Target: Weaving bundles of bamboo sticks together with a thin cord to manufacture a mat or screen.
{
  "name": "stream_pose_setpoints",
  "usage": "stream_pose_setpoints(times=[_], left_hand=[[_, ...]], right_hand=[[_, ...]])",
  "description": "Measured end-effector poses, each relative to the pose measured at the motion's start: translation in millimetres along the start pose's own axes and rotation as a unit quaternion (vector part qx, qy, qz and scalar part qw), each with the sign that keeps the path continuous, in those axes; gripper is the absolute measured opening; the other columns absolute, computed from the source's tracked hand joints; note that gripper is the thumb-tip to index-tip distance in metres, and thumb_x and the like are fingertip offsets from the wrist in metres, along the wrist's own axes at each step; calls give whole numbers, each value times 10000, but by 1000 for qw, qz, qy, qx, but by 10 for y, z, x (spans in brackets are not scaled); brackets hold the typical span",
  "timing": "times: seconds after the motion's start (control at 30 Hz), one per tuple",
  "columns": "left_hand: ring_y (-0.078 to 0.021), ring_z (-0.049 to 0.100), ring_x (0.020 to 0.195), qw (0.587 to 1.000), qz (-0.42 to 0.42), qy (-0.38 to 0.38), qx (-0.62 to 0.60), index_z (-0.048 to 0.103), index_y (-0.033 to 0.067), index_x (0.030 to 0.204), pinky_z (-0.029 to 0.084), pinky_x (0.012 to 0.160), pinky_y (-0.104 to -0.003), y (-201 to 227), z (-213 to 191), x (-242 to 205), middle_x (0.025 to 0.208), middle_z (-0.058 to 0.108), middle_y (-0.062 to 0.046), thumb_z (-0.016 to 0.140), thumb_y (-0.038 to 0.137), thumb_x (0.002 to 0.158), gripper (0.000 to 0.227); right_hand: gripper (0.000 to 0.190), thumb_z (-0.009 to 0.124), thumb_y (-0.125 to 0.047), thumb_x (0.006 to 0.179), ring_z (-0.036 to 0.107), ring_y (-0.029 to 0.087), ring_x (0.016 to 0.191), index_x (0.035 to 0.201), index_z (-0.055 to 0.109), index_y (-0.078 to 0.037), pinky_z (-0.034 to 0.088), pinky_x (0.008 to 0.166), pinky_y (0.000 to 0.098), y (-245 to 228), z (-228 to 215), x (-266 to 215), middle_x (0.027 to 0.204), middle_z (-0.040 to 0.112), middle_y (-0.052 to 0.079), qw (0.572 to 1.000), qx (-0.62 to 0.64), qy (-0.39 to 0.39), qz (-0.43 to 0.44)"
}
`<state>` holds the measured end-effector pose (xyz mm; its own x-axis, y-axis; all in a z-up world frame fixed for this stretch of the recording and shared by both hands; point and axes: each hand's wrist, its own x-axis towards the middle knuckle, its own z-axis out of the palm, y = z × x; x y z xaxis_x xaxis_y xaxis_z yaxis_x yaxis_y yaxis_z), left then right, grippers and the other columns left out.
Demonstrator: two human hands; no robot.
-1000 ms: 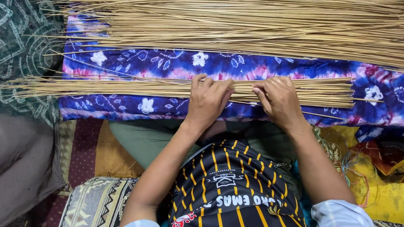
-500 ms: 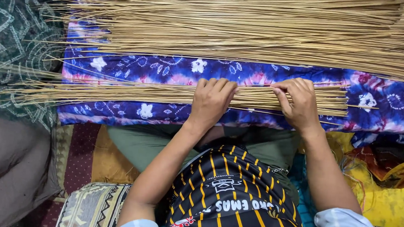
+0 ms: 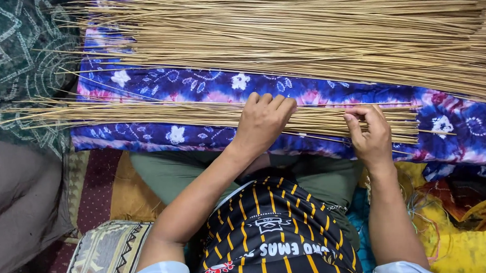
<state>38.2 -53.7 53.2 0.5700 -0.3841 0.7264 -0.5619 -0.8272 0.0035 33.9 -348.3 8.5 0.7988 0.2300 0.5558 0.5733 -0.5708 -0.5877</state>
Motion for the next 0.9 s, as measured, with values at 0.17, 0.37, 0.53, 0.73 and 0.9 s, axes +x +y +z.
stream_pose_setpoints(times=[0.17, 0.37, 0.53, 0.73, 0.9], left_hand=[[-198, 611, 699, 1000, 6, -14, -5, 635, 201, 1024, 443, 642, -335, 60, -48, 14, 765, 566, 19, 679, 285, 917, 142], [-206, 623, 689, 1000, 7, -10, -8, 635, 212, 959, 450, 640, -332, 56, 5, -24, 719, 574, 12, 647, 259, 969, 50], [-202, 664, 692, 997, -22, -34, -61, 649, 220, 981, 473, 641, -331, -20, 27, -107, 719, 632, 16, 649, 274, 965, 56], [-204, 661, 677, 996, -33, -36, -74, 642, 229, 974, 477, 624, -338, -10, -5, -189, 721, 632, 11, 694, 294, 921, 99], [-200, 644, 688, 998, -33, -34, -39, 644, 236, 1032, 464, 626, -329, -53, -48, -197, 737, 615, 24, 677, 279, 948, 100]], right_hand=[[114, 687, -108, 1087, 629, 366, 839, 1127, 727, -9, 510, 780, 444, 12, -36, -28, 921, 661, 165, 1000, 14, -1, 27], [106, 692, -94, 1083, 625, 367, 842, 1117, 741, -7, 507, 796, 442, -42, -102, 14, 935, 675, 154, 1000, 15, 1, 6], [120, 685, -79, 1097, 613, 357, 858, 1149, 729, 19, 499, 812, 447, -81, -178, -33, 949, 656, 187, 999, 17, 11, 44], [146, 664, -84, 1132, 614, 338, 854, 1147, 732, 44, 495, 816, 459, 39, -143, -112, 955, 670, 206, 997, 41, 0, 71], [148, 655, -81, 1141, 634, 355, 867, 1155, 738, 41, 500, 830, 460, 30, -163, -65, 975, 680, 207, 996, 45, -10, 77]])
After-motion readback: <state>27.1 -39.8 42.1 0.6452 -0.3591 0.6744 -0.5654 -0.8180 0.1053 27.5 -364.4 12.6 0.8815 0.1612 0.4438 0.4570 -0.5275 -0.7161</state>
